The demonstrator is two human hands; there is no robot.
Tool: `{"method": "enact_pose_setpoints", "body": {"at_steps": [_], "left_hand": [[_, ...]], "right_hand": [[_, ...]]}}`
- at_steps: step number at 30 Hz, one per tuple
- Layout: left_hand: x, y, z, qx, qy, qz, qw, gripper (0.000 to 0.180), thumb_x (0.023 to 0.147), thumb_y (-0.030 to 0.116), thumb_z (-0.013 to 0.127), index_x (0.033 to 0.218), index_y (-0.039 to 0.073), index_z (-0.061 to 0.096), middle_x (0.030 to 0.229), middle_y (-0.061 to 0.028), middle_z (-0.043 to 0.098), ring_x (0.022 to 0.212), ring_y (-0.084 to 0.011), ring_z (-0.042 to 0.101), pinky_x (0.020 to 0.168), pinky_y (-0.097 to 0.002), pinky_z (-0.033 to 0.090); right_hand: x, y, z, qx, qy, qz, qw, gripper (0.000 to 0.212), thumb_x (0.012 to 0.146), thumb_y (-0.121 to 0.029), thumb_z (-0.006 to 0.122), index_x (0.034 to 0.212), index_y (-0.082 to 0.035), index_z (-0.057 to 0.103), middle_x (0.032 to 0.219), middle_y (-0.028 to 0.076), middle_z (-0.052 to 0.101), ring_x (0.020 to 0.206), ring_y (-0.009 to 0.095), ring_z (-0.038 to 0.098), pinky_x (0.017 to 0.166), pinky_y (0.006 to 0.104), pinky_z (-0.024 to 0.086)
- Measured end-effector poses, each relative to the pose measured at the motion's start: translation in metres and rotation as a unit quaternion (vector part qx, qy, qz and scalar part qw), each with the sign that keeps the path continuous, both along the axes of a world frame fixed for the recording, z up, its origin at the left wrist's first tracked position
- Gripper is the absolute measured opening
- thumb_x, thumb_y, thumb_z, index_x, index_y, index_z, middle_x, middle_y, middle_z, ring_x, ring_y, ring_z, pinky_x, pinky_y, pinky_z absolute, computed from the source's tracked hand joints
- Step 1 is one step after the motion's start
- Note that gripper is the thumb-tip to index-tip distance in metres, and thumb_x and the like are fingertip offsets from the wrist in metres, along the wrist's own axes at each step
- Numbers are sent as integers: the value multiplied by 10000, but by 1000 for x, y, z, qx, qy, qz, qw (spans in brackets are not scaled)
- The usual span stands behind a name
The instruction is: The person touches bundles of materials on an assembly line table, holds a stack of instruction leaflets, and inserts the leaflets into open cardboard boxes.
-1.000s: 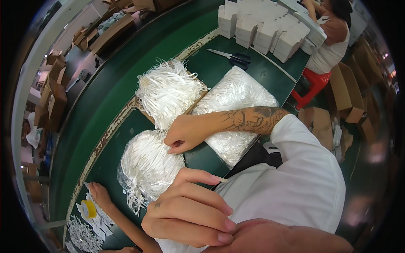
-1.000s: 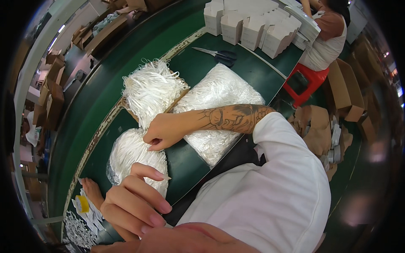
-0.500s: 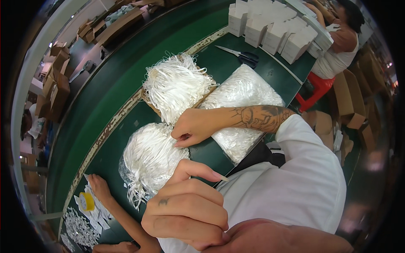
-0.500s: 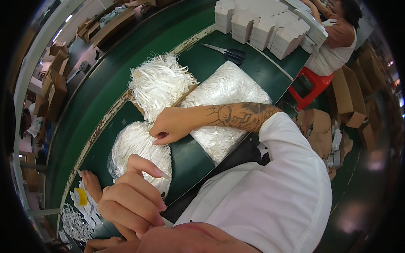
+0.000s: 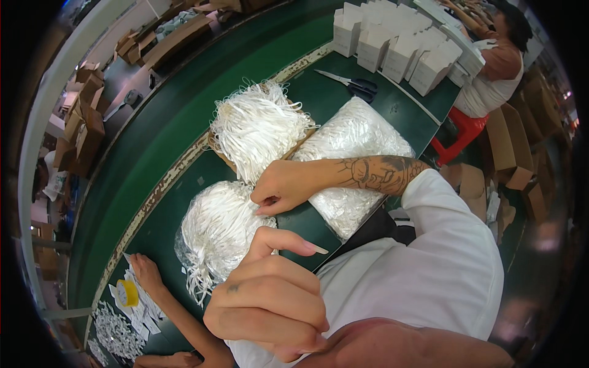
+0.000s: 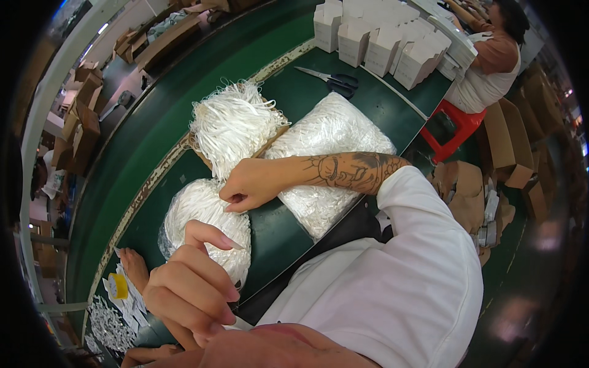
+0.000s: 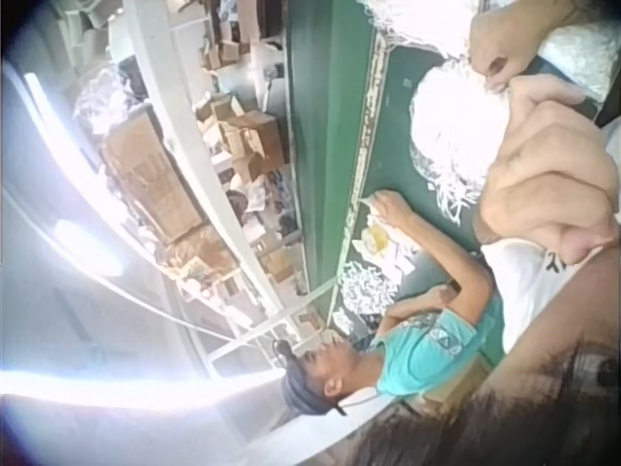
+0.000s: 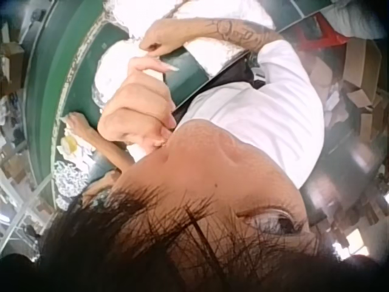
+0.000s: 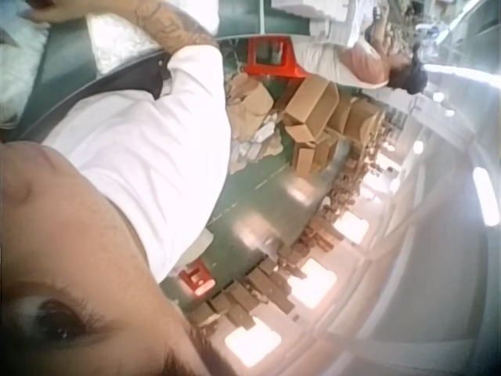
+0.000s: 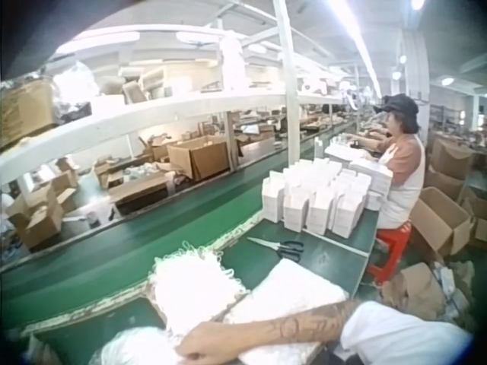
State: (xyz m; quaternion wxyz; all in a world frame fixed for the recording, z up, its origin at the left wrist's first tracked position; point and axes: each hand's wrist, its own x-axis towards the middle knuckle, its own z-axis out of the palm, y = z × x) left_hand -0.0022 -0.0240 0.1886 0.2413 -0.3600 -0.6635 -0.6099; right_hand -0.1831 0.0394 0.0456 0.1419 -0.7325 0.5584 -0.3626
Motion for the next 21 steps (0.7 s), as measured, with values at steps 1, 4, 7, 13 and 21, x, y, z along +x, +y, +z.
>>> {"method": "enact_pose_setpoints", "body": {"at_steps": [1,4,7,13,21], "left_hand": [[-1,0,-1,18,1,-19,1000,161,915,209,694,800,158,593,788,26,653,671,-143,598,846,-472,427],[-3,-3,1,29,-6,-50,998,153,916,197,686,800,157,593,800,19,653,672,-147,594,845,-482,427],[-2,0,-10,69,-2,-75,995,125,898,178,692,817,91,654,850,-34,669,713,-187,602,853,-487,431],[1,3,-1,74,-2,-54,996,130,890,147,701,795,88,635,819,-37,660,688,-194,596,842,-491,433],[11,10,-3,91,-45,20,995,215,895,204,725,769,149,560,748,26,637,649,-146,588,831,-485,432]], "right_hand": [[0,0,0,-1,1,0,1000,347,872,-297,680,658,-68,530,588,95,562,562,340,555,518,414,415],[1,0,0,-4,-9,3,1000,350,873,-295,679,654,-68,529,585,97,558,561,342,554,517,414,414],[1,-1,-2,-26,3,4,1000,357,881,-265,689,651,-64,505,580,70,537,529,296,538,494,400,393],[0,-1,-2,-24,7,5,1000,361,880,-268,689,649,-64,500,578,68,537,529,294,539,494,399,394],[1,0,-1,-24,4,4,1000,357,880,-264,687,650,-64,503,577,71,535,525,297,531,494,397,394]]}}
